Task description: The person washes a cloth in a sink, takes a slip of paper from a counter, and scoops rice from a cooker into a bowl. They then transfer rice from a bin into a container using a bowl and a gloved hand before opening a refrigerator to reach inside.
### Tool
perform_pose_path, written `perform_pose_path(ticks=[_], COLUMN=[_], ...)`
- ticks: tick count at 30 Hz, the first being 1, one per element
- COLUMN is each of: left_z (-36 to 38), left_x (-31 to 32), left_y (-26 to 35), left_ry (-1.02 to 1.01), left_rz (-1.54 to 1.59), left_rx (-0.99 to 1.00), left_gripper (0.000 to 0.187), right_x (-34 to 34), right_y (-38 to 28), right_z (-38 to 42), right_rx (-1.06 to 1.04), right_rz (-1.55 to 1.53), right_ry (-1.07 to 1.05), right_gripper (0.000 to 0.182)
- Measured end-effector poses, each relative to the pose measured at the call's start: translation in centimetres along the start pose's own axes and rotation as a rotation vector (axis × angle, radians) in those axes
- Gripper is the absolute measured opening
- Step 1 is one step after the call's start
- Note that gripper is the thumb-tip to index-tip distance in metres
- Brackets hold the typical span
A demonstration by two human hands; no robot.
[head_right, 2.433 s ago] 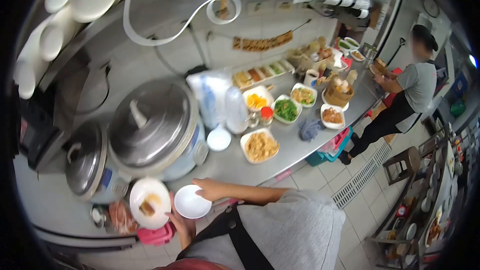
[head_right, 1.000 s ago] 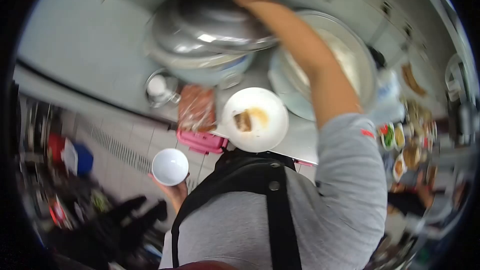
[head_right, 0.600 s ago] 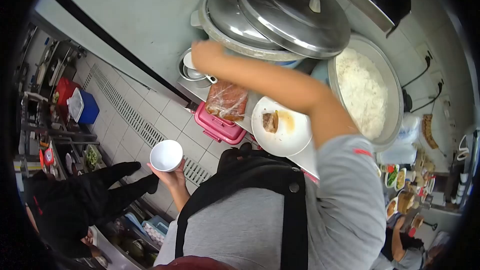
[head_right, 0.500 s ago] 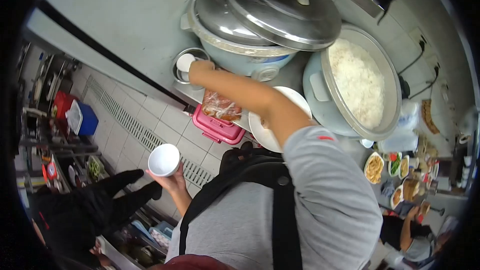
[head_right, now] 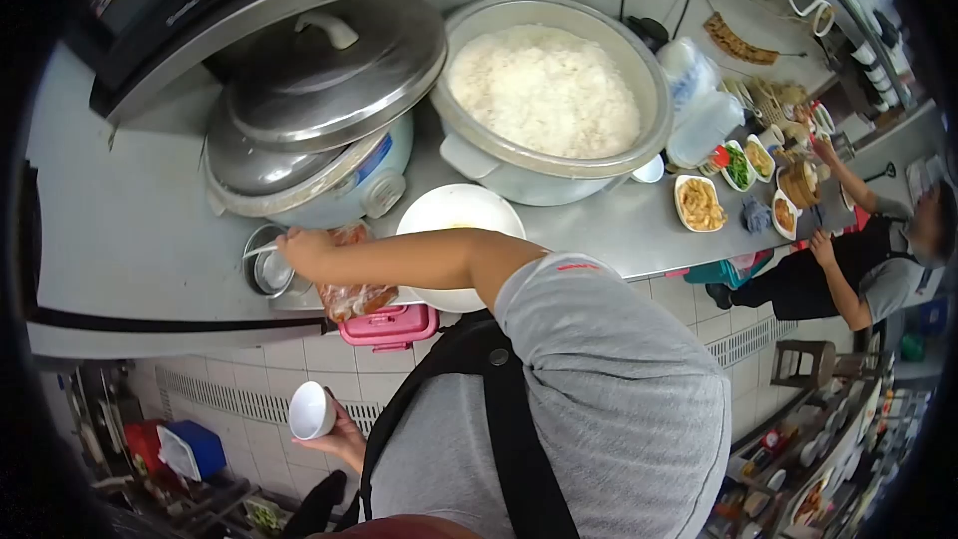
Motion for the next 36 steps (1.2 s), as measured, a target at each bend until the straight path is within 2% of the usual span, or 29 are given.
perform_pose_path(ticks=[1,3,5,6,7,8,10,11,12,13,14,15,18,19,23,24,25,26,27,29,31,32,33,35,36], left_z=[-0.4,-0.5,-0.4,-0.4,0.0,0.8,2.7,3.7,4.8,6.1,7.6,9.1,13.1,14.4,18.7,19.4,19.7,19.8,19.6,19.1,20.9,19.8,18.9,19.0,19.0], left_x=[1.4,4.0,4.5,4.1,3.8,3.9,3.5,3.5,4.1,4.7,5.1,5.7,7.6,8.1,11.7,13.5,15.2,16.6,18.1,21.6,26.9,28.1,29.2,32.6,34.1], left_y=[-0.2,-0.7,-1.0,-1.4,-1.9,-2.2,-3.2,-4.0,-4.8,-5.5,-6.3,-7.4,-10.8,-11.5,-14.1,-14.3,-14.4,-14.2,-14.1,-14.1,-13.7,-14.2,-14.7,-15.5,-16.0], left_ry=[-0.015,-0.026,-0.013,-0.068,-0.125,-0.082,-0.019,0.028,0.039,0.065,0.094,0.112,0.026,0.039,-0.066,-0.100,-0.137,-0.265,-0.394,-0.523,-0.636,-0.719,-0.800,-0.882,-0.913], left_rz=[0.007,0.014,0.023,0.002,-0.015,-0.055,-0.116,-0.177,-0.157,-0.156,-0.159,-0.150,-0.086,-0.079,-0.052,-0.078,-0.106,-0.153,-0.200,-0.215,-0.232,-0.214,-0.195,-0.251,-0.279], left_rx=[-0.002,-0.004,0.004,-0.020,-0.041,-0.038,-0.004,0.022,0.034,0.010,-0.016,-0.006,0.009,0.027,-0.066,-0.080,-0.092,-0.109,-0.124,-0.120,-0.067,-0.146,-0.229,-0.251,-0.277], left_gripper=[0.074,0.078,0.082,0.082,0.083,0.078,0.074,0.069,0.069,0.061,0.053,0.053,0.049,0.049,0.049,0.050,0.052,0.053,0.054,0.055,0.058,0.058,0.059,0.062,0.062], right_x=[-3.4,-9.6,-16.2,-20.0,-23.5,-26.0,-28.8,-28.8,-29.5,-30.2,-30.5,-30.3,-28.3,-28.0,-26.4,-26.5,-26.4,-26.4,-26.4,-26.2,-25.3,-25.0,-25.1,-25.9,-26.9], right_y=[0.3,1.3,3.9,5.1,6.7,8.8,15.1,19.8,23.8,27.4,31.0,34.2,40.6,40.5,35.4,34.1,33.0,32.5,32.9,34.6,35.7,36.2,37.1,38.6,39.2], right_z=[0.9,3.3,7.5,9.6,11.8,13.4,15.8,16.1,15.4,14.6,13.6,12.6,10.3,10.2,12.1,12.8,13.4,13.8,14.0,14.7,16.8,17.8,18.4,19.4,19.9], right_rx=[0.012,-0.055,0.001,0.073,0.107,0.192,0.207,0.152,0.290,0.431,0.495,0.559,0.474,0.452,0.249,0.242,0.237,0.232,0.225,0.096,0.048,0.000,0.015,0.143,0.159], right_rz=[0.005,-0.023,-0.055,0.056,0.112,0.112,0.390,0.501,0.589,0.673,0.655,0.634,0.549,0.541,0.338,0.334,0.345,0.356,0.351,0.197,0.140,0.089,0.085,-0.090,-0.093], right_ry=[0.010,-0.095,-0.099,-0.161,-0.234,-0.248,-0.028,0.257,0.204,0.148,0.131,0.111,0.081,0.081,-0.266,-0.271,-0.347,-0.419,-0.414,-0.547,-0.527,-0.512,-0.501,-0.754,-0.740], right_gripper=[0.024,0.038,0.036,0.037,0.033,0.029,0.028,0.027,0.024,0.022,0.019,0.020,0.028,0.028,0.037,0.037,0.039,0.041,0.041,0.045,0.045,0.047,0.047,0.048,0.048])
Point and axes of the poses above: each hand's wrist, its own z-axis away from the middle knuckle, its own x-axis out of the palm, y = z × x, the point moved 1 cm from there along -z, towards the middle knuckle, and after that the axes turned 3 degrees about x, right-handed, at the moved point
